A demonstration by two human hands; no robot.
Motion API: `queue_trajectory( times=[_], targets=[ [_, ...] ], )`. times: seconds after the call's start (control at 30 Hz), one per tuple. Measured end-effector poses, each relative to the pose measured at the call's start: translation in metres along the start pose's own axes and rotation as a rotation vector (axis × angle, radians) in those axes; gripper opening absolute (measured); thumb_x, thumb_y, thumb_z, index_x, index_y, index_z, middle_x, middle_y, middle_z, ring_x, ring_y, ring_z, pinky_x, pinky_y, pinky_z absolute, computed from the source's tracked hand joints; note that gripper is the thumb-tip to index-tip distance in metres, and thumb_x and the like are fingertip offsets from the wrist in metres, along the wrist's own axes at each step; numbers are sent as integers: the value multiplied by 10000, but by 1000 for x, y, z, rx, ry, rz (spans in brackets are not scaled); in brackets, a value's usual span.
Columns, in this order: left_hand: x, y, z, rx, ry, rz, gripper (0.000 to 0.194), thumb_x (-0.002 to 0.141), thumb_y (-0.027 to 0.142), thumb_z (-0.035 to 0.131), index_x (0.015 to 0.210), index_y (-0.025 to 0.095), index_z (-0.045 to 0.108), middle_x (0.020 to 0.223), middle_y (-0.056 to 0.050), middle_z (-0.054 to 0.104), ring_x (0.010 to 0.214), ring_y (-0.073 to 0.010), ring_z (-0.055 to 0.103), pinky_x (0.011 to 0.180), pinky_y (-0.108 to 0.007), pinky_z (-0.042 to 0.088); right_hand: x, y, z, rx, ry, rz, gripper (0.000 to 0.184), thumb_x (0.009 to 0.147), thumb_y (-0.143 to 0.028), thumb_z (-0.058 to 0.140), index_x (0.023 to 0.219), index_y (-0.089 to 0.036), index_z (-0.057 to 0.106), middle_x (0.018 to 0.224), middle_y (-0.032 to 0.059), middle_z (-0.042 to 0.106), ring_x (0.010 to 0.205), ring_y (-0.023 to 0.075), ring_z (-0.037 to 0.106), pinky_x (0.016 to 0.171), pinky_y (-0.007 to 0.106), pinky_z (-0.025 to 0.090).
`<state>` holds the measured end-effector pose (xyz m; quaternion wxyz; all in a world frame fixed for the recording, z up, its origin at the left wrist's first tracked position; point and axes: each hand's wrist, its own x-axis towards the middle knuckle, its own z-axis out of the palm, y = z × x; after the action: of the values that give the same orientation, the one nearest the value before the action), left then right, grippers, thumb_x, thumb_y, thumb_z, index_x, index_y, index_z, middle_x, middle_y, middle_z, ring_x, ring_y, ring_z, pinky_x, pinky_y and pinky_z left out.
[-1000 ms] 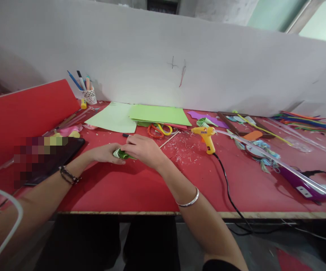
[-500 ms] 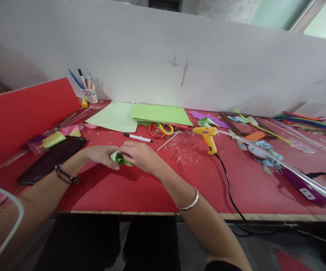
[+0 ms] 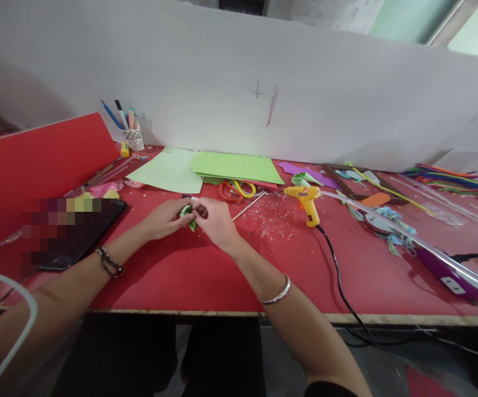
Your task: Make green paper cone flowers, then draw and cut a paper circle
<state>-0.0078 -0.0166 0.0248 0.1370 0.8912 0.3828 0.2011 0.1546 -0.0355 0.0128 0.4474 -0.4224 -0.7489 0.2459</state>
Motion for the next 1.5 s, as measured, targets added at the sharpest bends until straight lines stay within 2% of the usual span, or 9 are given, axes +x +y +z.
queue_trajectory(
  times=[0.27,0.5,0.77,0.93,1.07,1.17,1.3,1.4,1.5],
  targets=[
    [0,-5,5,-126,-32,19,320,840,360,315,942,148,532,889,-49,599,783,-158,535,693,-246,387,-1,-7,-3,-188,-65,-114,54,701,-148,466,673,-173,505,654,-18,494,564,79,412,540,201,331],
    [-1,-9,5,-195,-54,84,327,853,336,289,981,144,519,939,-59,595,807,-150,536,724,-245,387,-1,-6,-5,-218,-121,-151,54,729,-154,462,690,-174,494,676,-15,481,585,81,410,552,206,312],
    [-3,-6,1,-175,-163,79,320,702,372,521,933,151,519,811,-29,590,651,-125,507,577,-218,363,-1,-6,-10,-277,-188,-173,52,741,-219,519,722,-178,492,704,-10,503,611,85,417,547,208,298],
    [-2,-6,1,-218,-157,88,304,710,395,517,880,143,542,750,-21,579,609,-111,482,559,-215,353,-1,-6,-9,-257,-184,-205,62,736,-193,523,704,-179,472,686,-18,493,612,84,419,554,209,310],
    [-1,-6,1,-278,-163,112,343,736,396,502,946,126,528,768,-25,569,614,-106,468,569,-215,360,0,-7,-9,-172,-169,-221,41,752,-193,506,721,-178,484,706,-13,482,617,80,436,567,207,346],
    [-2,-5,0,-292,-137,69,410,725,396,521,1031,126,488,854,-42,564,678,-120,483,599,-223,380,2,-7,-11,-88,-109,-184,73,770,-249,501,765,-177,498,733,1,499,650,90,469,592,217,386],
    [-2,-5,2,-343,-52,-8,473,679,371,572,1068,140,434,952,-60,546,783,-147,502,660,-247,408,3,-7,-12,12,-12,-75,212,787,-321,474,944,-179,478,829,30,520,716,111,507,625,251,427],
    [-1,-9,7,-414,21,-14,340,691,306,550,969,142,442,886,-38,546,763,-138,510,675,-255,416,1,-8,-11,23,-49,-88,386,719,-339,566,1053,-193,437,943,54,506,809,138,517,666,281,445],
    [1,-16,13,-473,81,19,286,669,270,575,898,138,467,849,-33,552,763,-141,517,677,-254,415,1,-9,-10,12,-104,-165,397,700,-336,597,1042,-199,450,989,62,502,883,154,509,723,303,448]
  ],
)
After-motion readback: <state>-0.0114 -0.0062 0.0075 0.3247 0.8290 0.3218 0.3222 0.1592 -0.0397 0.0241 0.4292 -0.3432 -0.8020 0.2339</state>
